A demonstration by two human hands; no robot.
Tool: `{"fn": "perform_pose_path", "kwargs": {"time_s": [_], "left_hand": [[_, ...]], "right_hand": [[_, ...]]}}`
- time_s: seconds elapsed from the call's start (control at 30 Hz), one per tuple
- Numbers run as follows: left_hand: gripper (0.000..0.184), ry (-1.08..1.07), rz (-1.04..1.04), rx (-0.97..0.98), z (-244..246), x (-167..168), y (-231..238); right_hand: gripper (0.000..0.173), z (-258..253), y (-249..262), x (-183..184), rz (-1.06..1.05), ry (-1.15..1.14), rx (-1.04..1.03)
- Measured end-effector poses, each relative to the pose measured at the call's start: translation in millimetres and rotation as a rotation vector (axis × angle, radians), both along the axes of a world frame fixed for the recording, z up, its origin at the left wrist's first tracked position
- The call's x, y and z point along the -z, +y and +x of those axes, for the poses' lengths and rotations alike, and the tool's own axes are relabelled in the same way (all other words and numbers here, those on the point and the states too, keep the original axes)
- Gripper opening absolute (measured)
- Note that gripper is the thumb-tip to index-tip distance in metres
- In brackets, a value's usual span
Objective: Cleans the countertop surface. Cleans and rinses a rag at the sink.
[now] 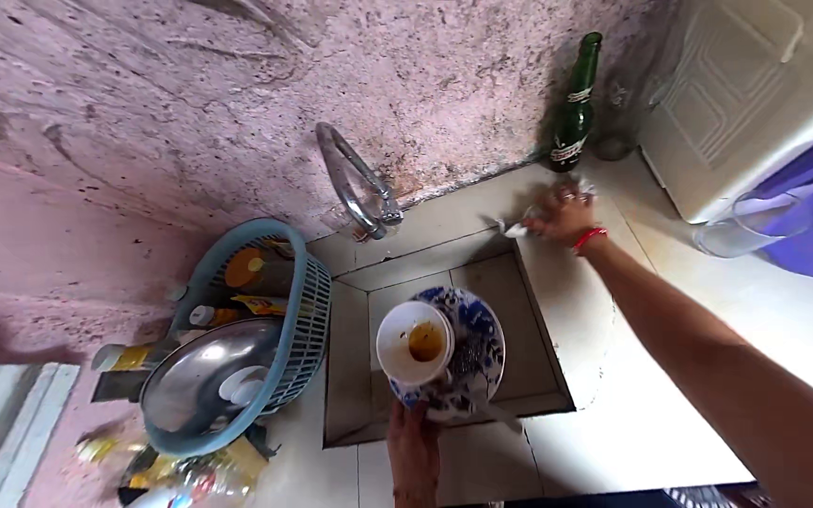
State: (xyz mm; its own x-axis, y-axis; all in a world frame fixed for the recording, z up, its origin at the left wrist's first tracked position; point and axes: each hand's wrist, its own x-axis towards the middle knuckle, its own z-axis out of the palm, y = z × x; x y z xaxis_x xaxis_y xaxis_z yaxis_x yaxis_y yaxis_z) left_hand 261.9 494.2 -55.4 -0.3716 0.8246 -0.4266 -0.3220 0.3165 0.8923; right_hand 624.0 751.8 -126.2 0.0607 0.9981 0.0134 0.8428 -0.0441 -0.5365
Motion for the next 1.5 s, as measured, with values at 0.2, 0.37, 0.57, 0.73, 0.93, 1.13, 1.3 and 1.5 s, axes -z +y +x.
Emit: {"fn": "perform_pose_path", "kwargs": {"time_s": [0.2,0.37,0.57,0.73,0.93,1.13,1.3,1.5], "left_hand": [[0.040,-0.015,0.063,0.153,78,-3,109],[0.036,-0.082,0.122,0.189,138,3,174],[0.038,-0.105,0.078,0.233,197,8,196],[0.033,-0.087,0.028,0.221,233,23,200],[0.033,-0.065,0.024,0.185,256,37,206],[0.039,-0.051,0.022,0.188,260,46,204],[0.051,-0.042,-0.031,0.368,245,42,200],[0.061,0.031,-0.018,0.430,140,30,135]], "right_hand": [[0.054,-88,-139,1,-0.021,0.086,-0.097],[0.041,-64,-164,-22,0.178,0.326,0.059],[0.061,64,-38,-54,0.016,0.089,0.281],[0.056,102,-10,-19,-0.138,-0.051,0.177],[0.041,73,-92,-12,-0.003,0.031,0.291],[0.039,47,-243,9,0.055,-0.115,0.354],[0.062,90,-308,2,0.170,-0.152,0.336],[0.063,81,-283,22,0.225,-0.037,0.131]]}}
